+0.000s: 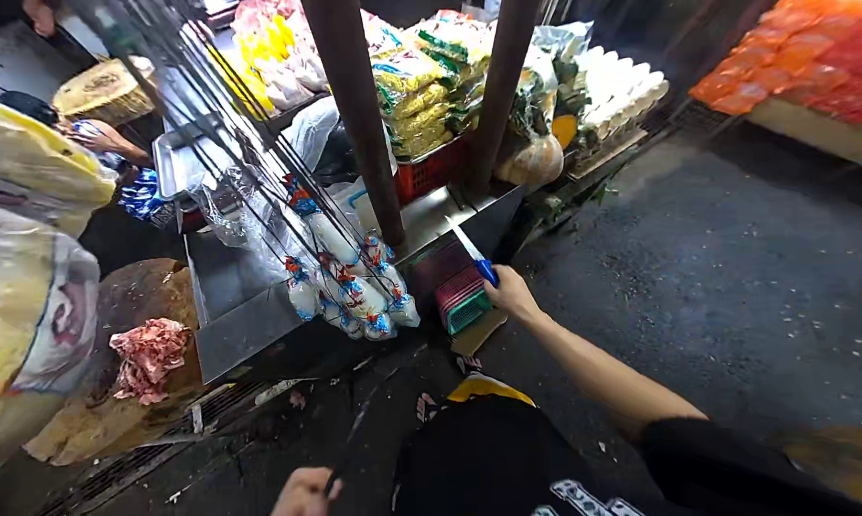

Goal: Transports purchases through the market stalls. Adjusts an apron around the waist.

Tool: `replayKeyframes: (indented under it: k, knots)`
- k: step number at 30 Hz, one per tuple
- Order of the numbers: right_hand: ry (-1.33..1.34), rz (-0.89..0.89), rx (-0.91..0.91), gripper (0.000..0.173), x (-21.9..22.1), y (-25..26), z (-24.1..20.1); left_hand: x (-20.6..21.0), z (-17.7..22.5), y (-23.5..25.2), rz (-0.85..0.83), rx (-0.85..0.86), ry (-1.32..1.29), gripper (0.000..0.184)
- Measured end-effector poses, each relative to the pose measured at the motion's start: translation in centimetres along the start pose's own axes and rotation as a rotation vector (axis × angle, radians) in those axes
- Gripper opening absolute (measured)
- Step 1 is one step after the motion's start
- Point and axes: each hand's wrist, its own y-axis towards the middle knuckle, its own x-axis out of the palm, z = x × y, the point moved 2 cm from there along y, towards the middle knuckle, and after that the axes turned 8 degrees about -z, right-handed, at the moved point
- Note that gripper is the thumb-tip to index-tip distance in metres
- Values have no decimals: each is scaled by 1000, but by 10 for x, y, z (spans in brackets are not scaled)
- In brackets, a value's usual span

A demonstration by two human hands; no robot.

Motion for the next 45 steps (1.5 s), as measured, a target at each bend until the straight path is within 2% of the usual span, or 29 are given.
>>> replayKeyframes:
  k: [2, 6, 9, 14, 19, 21, 23, 24, 26, 27, 28, 29, 31, 32, 35, 37, 39, 41, 42, 43, 45]
  knots:
    - [-39, 11, -29, 44, 3, 38, -15, 43, -27, 11, 37, -124, 93, 23]
    - [-134, 41, -129, 41, 15, 106, -47, 104, -38, 31, -151, -300, 158, 31]
    - [-151, 53, -187, 40, 24, 134, -64, 112, -28, 34, -141, -389, 274, 32]
    - [-106, 4, -203, 43, 31, 173, -82, 111, -16, 32, 139, -458, 401, 31]
    - [-32, 88, -330, 51, 39, 194, -84, 147, -22, 47, 131, -565, 442, 28]
    - [9, 100, -469, 51, 24, 167, -95, 165, -27, 58, 73, -588, 507, 27]
    - [95, -69, -665, 51, 3, 99, -110, 179, -36, 64, 34, -619, 556, 29]
    - [152, -230, -780, 52, -5, 54, -112, 185, -42, 64, 24, -625, 558, 29]
    - [218, -693, -946, 62, -7, -32, -106, 193, -50, 66, 24, -593, 512, 30]
    - [231, -917, -984, 69, 1, -68, -100, 194, -51, 66, 21, -565, 460, 30]
    - [249, -1091, -981, 69, 12, -97, -92, 192, -49, 63, 12, -532, 400, 30]
    - [267, -1189, -957, 60, 23, -119, -83, 188, -47, 60, -2, -506, 355, 30]
    - [307, -1180, -923, 35, 40, -147, -72, 174, -39, 49, -19, -468, 344, 29]
    - [319, -1134, -912, 30, 42, -154, -71, 165, -36, 43, -10, -450, 361, 28]
    - [354, -996, -868, 29, 41, -172, -77, 137, -38, 9, 6, -358, 468, 37]
    - [403, -953, -872, 26, 46, -187, -80, 130, -44, -14, 24, -171, 460, 33]
    - [464, -958, -863, 31, 58, -206, -79, 136, -48, -29, 62, 27, 356, 17]
    - [489, -997, -810, 54, 72, -229, -78, 146, -46, -34, 103, 170, 242, 13]
    - [502, -1017, -775, 58, 77, -244, -79, 150, -43, -36, 125, 191, 142, 16]
    - [512, -1028, -734, 52, 81, -259, -82, 153, -39, -39, 145, 173, -13, 21]
    - [528, -1077, -652, 30, 88, -285, -81, 152, -28, -42, 190, 25, -423, 31]
